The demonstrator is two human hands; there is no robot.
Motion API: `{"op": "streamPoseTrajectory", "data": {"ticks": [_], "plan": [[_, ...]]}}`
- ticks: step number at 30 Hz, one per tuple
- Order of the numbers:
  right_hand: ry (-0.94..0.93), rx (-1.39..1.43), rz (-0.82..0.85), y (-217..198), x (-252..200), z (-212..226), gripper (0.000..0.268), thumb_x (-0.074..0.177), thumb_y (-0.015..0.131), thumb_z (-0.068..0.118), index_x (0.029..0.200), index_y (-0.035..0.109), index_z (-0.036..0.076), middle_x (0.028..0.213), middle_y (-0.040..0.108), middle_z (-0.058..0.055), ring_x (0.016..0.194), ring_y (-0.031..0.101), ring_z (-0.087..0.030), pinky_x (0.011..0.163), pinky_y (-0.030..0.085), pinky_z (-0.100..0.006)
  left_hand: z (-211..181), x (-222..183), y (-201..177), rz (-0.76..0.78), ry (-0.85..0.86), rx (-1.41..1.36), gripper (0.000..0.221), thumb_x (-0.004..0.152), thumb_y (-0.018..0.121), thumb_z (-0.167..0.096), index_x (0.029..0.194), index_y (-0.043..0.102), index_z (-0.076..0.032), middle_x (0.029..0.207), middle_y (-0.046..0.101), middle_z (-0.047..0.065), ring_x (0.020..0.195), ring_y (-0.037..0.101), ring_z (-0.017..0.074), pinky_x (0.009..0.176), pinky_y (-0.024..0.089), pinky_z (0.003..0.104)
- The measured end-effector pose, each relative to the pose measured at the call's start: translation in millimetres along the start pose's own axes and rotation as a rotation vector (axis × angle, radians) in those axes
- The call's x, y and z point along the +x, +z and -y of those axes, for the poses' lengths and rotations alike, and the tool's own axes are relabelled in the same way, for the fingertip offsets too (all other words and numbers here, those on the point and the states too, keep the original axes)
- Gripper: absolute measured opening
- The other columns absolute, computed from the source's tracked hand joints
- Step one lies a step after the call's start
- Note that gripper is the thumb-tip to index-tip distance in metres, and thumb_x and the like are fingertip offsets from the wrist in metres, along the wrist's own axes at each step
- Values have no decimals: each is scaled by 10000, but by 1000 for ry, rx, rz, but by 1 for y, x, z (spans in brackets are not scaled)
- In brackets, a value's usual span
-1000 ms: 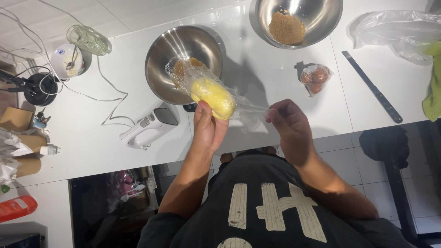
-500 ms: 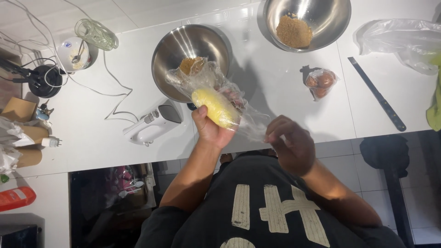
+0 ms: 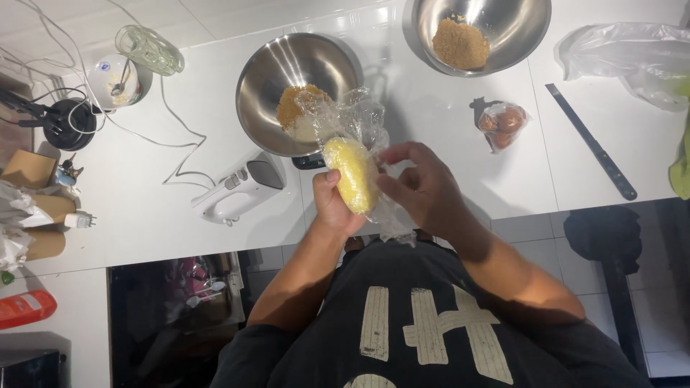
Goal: The person unwraps a block of butter, weighs ingredients in bowls using a digital scale, plugs in a hand mixer, and then carefully wraps the butter block in plastic film.
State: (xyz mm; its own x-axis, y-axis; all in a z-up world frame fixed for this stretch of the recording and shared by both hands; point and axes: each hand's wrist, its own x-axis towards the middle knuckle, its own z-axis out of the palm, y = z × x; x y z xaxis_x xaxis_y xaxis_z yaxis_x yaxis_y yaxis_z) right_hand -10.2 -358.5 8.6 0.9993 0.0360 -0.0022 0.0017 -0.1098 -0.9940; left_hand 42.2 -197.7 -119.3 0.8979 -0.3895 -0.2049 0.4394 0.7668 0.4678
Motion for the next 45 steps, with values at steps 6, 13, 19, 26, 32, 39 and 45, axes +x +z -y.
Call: {"op": "streamPoseTrajectory", "data": {"ticks": [6,13,19,26,32,39,45], "plan": [[-222,-158,-191,-5,6,15,202,1080,565,172,920,593,54,632,537,-81,571,523,-178,547,410,-330,-8,-6,10,-90,-5,10,736,807,668,-532,1409,507,-141,1170,665,140,1061,685,283,953,575,467],[-290,-265,-352,-35,12,0,282,1156,473,257,973,496,44,681,504,-63,648,586,-224,631,471,-345,-29,-16,48,-65,-27,72,592,905,650,-513,1326,555,-107,1212,668,161,1068,691,292,970,574,477],[-169,-316,-499,-63,7,-22,243,1167,508,193,990,520,28,716,528,-95,689,616,-225,677,525,-337,-40,-19,60,-94,-43,52,608,940,595,-552,1363,541,-120,1228,669,152,1077,700,303,962,585,515],[-20,-560,-519,-89,-4,-54,230,1126,644,177,1031,597,-27,856,557,-179,827,650,-354,696,530,-483,-38,-14,60,-110,-139,163,642,1028,437,-573,1427,449,-70,1323,598,171,1167,652,298,1010,546,498],[-78,-406,-251,-58,-2,-5,724,1002,458,452,1441,442,-124,1351,454,-425,1329,386,-650,1024,343,-781,-28,-13,64,-86,-216,367,735,983,477,-625,1439,427,-50,1274,608,171,1122,676,282,981,571,495],[322,192,5,-66,6,-61,207,988,591,141,866,703,18,638,521,10,577,553,-110,545,439,-212,-24,-1,106,-227,-310,587,577,957,564,-582,1180,597,-51,941,687,63,787,749,199,705,626,305],[454,-187,-204,-120,-15,-145,241,1102,504,209,957,608,49,711,524,-55,561,523,-181,544,400,-308,25,77,19,-217,-351,954,640,927,659,-592,1112,693,19,918,723,173,826,750,263,750,615,388]]}}
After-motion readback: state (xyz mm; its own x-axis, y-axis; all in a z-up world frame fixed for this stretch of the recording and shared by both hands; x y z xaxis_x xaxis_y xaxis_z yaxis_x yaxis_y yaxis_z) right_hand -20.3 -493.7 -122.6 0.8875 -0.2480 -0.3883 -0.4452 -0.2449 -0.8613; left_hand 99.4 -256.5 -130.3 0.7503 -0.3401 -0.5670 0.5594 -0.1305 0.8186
